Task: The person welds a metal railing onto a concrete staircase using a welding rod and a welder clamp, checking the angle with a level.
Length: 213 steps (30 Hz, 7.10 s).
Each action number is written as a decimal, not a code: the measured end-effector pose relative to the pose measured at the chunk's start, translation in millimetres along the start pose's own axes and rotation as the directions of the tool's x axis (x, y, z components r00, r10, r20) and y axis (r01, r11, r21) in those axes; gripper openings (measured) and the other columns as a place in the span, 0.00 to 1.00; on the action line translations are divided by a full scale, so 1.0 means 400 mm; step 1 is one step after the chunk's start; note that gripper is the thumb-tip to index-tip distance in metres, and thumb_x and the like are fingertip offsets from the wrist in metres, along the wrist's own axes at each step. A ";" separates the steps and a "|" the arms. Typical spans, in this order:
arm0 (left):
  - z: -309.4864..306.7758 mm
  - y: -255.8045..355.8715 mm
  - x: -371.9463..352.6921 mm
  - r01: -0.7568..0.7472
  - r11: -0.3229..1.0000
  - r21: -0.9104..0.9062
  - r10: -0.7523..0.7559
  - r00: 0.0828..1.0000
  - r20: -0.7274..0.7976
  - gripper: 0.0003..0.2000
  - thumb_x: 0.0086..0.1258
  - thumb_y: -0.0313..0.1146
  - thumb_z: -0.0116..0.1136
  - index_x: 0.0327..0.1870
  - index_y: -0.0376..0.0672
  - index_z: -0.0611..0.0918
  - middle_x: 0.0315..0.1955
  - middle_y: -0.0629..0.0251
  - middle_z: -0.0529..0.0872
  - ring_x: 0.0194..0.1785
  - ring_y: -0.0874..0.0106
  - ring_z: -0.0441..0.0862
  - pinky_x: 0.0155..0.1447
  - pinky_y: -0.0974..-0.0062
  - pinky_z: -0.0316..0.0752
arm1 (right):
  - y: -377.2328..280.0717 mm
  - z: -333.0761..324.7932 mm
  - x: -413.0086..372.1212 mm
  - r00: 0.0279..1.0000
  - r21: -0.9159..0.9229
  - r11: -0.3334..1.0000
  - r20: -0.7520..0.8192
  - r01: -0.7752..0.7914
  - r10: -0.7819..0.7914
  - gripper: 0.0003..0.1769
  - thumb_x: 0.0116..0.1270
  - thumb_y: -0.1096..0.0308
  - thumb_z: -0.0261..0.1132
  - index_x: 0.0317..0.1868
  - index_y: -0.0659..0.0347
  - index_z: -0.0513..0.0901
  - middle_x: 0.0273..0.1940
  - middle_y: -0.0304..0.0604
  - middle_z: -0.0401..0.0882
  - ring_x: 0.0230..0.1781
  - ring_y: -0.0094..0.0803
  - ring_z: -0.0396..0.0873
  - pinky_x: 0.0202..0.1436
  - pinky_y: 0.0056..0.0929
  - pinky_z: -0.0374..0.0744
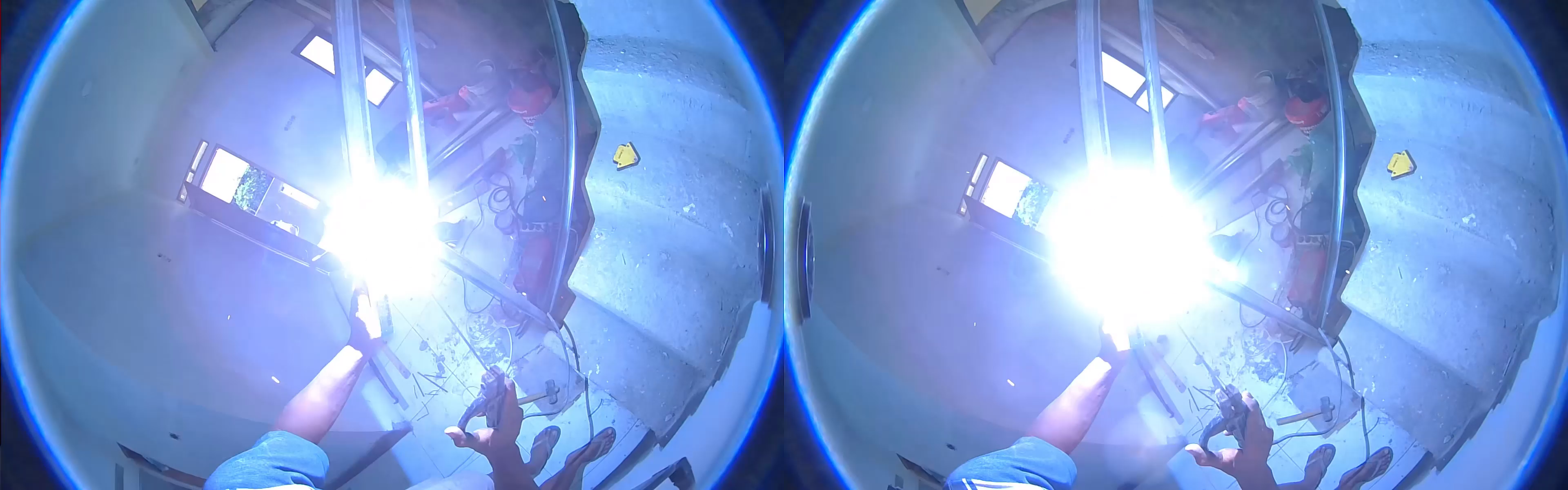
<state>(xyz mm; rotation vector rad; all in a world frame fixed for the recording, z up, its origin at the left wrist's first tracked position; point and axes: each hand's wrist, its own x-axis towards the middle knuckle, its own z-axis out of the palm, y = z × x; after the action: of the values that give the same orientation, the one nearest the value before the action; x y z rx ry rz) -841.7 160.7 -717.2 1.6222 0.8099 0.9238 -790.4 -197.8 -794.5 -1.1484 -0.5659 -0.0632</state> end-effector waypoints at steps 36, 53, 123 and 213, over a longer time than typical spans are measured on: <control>0.125 0.171 -0.093 -0.304 0.905 0.297 0.224 0.935 0.275 0.35 0.85 0.59 0.24 0.69 0.36 0.74 0.56 0.64 0.81 0.56 0.74 0.77 0.64 0.74 0.69 | -0.017 -0.018 0.009 0.907 0.191 0.888 0.142 -0.417 0.396 0.65 0.27 0.43 0.90 0.66 0.66 0.71 0.42 0.42 0.85 0.39 0.25 0.84 0.45 0.26 0.85; 0.145 0.209 -0.117 -0.148 0.957 0.249 0.063 0.945 0.322 0.34 0.85 0.58 0.20 0.71 0.41 0.72 0.66 0.62 0.77 0.71 0.68 0.70 0.72 0.66 0.62 | -0.028 -0.030 0.044 0.906 0.412 0.813 0.090 -0.412 0.414 0.61 0.35 0.49 0.89 0.65 0.69 0.67 0.41 0.47 0.85 0.33 0.29 0.86 0.34 0.25 0.83; 0.131 0.264 -0.102 -0.115 0.943 0.314 -0.030 0.906 0.422 0.21 0.56 0.48 0.74 0.40 0.44 0.79 0.27 0.55 0.85 0.33 0.52 0.86 0.37 0.55 0.78 | 0.107 -0.358 -0.123 0.458 -0.283 0.413 -0.782 -0.866 0.424 0.30 0.67 0.42 0.69 0.53 0.60 0.74 0.33 0.36 0.70 0.24 0.24 0.69 0.22 0.28 0.69; 0.110 0.276 -0.061 0.226 0.918 0.325 -0.385 0.699 0.603 0.11 0.62 0.32 0.72 0.31 0.38 0.80 0.20 0.68 0.82 0.23 0.76 0.80 0.29 0.73 0.75 | -0.213 -0.402 0.625 0.543 -0.004 0.927 -0.811 -0.376 0.217 0.18 0.69 0.52 0.67 0.45 0.57 0.73 0.31 0.37 0.73 0.24 0.28 0.76 0.28 0.29 0.77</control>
<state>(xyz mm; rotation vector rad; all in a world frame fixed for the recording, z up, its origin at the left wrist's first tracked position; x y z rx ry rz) -808.6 95.4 -620.2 1.7683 0.6595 -0.0245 -540.8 -315.7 -655.1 -1.2356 0.4783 -0.3309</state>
